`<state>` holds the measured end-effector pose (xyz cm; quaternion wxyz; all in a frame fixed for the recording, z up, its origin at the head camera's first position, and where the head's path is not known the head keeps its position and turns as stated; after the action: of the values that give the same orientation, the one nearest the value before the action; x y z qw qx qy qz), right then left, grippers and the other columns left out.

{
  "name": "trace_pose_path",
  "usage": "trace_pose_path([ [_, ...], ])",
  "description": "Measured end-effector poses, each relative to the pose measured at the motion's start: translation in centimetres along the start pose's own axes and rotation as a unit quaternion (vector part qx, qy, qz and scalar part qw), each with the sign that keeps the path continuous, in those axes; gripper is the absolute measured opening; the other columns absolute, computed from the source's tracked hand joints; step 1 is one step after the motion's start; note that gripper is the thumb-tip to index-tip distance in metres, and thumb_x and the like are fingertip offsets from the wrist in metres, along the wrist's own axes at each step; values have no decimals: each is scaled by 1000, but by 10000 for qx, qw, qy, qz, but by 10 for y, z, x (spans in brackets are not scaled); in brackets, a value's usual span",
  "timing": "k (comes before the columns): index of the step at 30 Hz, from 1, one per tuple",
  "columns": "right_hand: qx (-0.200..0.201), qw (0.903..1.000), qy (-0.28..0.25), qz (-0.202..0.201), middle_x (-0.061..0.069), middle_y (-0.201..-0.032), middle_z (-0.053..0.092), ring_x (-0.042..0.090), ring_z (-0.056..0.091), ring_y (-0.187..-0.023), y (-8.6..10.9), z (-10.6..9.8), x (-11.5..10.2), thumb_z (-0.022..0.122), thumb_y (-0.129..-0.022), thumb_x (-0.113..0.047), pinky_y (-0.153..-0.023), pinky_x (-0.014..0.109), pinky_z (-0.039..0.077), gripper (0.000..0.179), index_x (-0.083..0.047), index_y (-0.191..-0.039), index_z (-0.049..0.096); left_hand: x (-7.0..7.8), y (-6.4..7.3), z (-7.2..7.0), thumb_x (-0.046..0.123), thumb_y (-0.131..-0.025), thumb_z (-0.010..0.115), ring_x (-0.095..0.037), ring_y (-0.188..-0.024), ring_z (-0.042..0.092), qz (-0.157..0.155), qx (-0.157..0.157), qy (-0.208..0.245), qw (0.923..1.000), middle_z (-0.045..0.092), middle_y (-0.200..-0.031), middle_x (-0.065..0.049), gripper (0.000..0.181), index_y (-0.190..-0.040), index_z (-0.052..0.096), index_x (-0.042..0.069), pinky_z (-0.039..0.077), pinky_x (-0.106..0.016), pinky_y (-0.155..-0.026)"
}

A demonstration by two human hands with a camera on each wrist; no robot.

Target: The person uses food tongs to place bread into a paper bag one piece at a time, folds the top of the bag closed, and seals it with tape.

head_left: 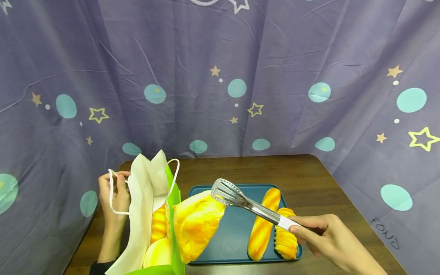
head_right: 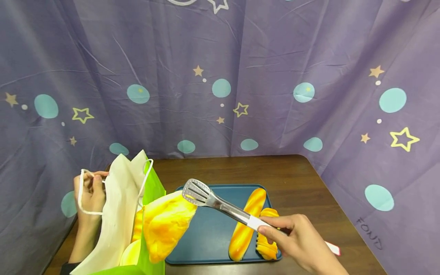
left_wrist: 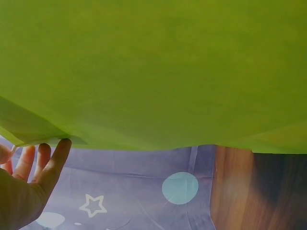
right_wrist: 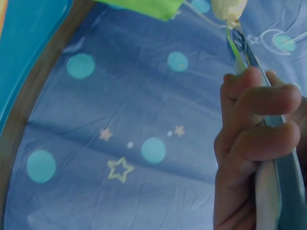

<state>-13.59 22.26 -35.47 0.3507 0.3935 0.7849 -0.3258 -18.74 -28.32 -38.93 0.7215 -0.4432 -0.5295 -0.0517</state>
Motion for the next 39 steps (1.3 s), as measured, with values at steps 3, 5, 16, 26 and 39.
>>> trace_pose_path([
  [3,90,9997,-198,-115,0,-63,53,7,41,-47,-7,6,-10,65,-99,2,-38,23,37,24,-4,-120,76,1,0,1,-1,-103,52,-4,-82,60,12,-29,-4,10000,70,-92,20,6,-107,52,-5,43,-14,-67],
  [5,203,9988,-315,-323,0,-65,56,8,42,-47,-12,12,-17,66,-98,4,-38,23,38,22,-6,-115,77,2,0,1,0,-103,52,-4,-80,59,34,-55,-11,10000,70,-92,20,7,-107,52,-6,43,-14,-65],
  [16,546,9910,-692,-1010,2,-58,51,12,36,-42,-30,26,-41,68,-94,10,-34,20,31,28,-3,-116,78,0,1,2,-1,-102,54,-2,-77,57,114,-43,-90,9999,69,-91,22,5,-106,52,-5,42,-12,-63],
  [26,1318,9667,80,-2191,-5,-74,68,-4,39,-52,-39,50,-61,79,-85,6,-42,12,34,30,-1,-114,78,3,3,2,2,-104,51,-6,-87,57,64,-199,-4,9998,68,-94,21,19,-112,48,-15,42,-14,-74],
  [39,1929,9128,1865,-3078,-15,-77,65,-7,45,-57,-45,69,-72,64,-103,-38,-55,3,34,31,-12,-112,79,5,3,4,3,-104,55,1,-77,59,177,-38,-267,9995,68,-93,25,21,-112,49,-15,44,-10,-65],
])
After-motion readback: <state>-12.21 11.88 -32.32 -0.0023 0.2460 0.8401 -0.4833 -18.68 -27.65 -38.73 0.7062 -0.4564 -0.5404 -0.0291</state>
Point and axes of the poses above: each hand's wrist, its own y-axis away from the middle knuckle, its own z-axis out of the palm, x = y × z, the point moved 3 cm from there along -y, towards the middle knuckle
